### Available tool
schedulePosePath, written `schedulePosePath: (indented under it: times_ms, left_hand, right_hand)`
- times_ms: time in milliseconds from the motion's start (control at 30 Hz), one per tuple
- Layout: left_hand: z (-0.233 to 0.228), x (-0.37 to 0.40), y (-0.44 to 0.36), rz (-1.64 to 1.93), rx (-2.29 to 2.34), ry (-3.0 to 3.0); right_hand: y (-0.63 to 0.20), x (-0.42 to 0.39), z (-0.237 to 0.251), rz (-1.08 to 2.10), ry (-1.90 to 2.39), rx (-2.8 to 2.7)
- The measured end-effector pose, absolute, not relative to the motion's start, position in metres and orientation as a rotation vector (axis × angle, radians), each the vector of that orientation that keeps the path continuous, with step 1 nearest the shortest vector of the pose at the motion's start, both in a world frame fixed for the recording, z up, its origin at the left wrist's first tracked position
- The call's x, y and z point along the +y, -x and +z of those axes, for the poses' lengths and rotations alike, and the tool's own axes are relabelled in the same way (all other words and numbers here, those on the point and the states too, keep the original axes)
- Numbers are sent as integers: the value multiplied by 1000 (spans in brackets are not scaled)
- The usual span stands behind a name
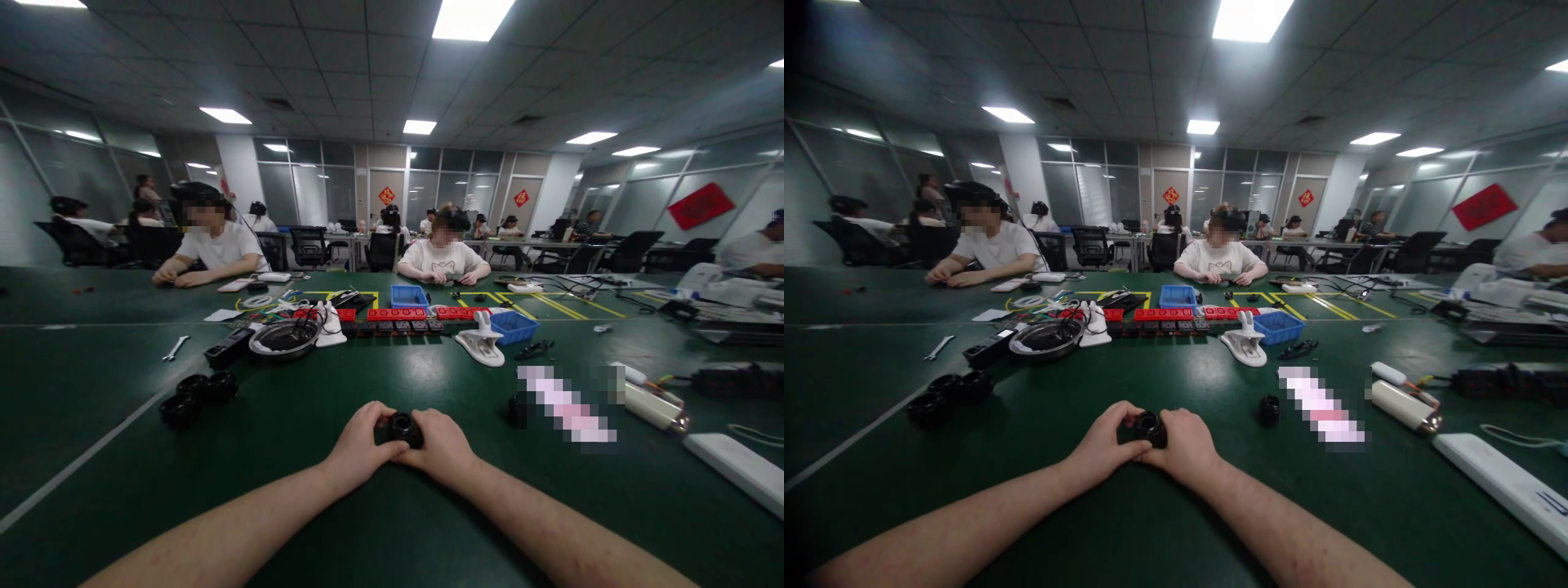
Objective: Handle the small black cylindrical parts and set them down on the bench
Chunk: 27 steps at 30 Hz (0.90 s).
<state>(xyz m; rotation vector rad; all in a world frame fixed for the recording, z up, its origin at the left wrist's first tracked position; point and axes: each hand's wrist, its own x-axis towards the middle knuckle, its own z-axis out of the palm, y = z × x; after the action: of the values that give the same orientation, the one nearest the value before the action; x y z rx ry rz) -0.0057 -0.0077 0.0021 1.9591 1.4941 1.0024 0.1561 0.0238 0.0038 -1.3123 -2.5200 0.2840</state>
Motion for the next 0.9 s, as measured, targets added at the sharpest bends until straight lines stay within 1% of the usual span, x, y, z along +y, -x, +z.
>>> schedulePosePath:
  times_ms: [133,300,400,633,800,900]
  left_hand:
    - [6,-7,10,961,1379,-1972]
    - [13,-9,15,904,1292,-1953]
    - [17,-10,17,843,1259,-2029]
    - [14,-6,15,849,1277,-2037]
    - [7,-8,10,915,1346,-2007]
    - [3,-9,5,983,1435,-1979]
  right_hand:
    - [-161,25,4,415,1246,-2455]
    - [-176,34,6,834,915,-2403]
    - [-180,39,10,991,857,-2431]
    - [-174,41,8,931,962,-2442]
    - [-170,40,2,815,1114,-2418]
    - [-165,38,-1,691,1212,-2402]
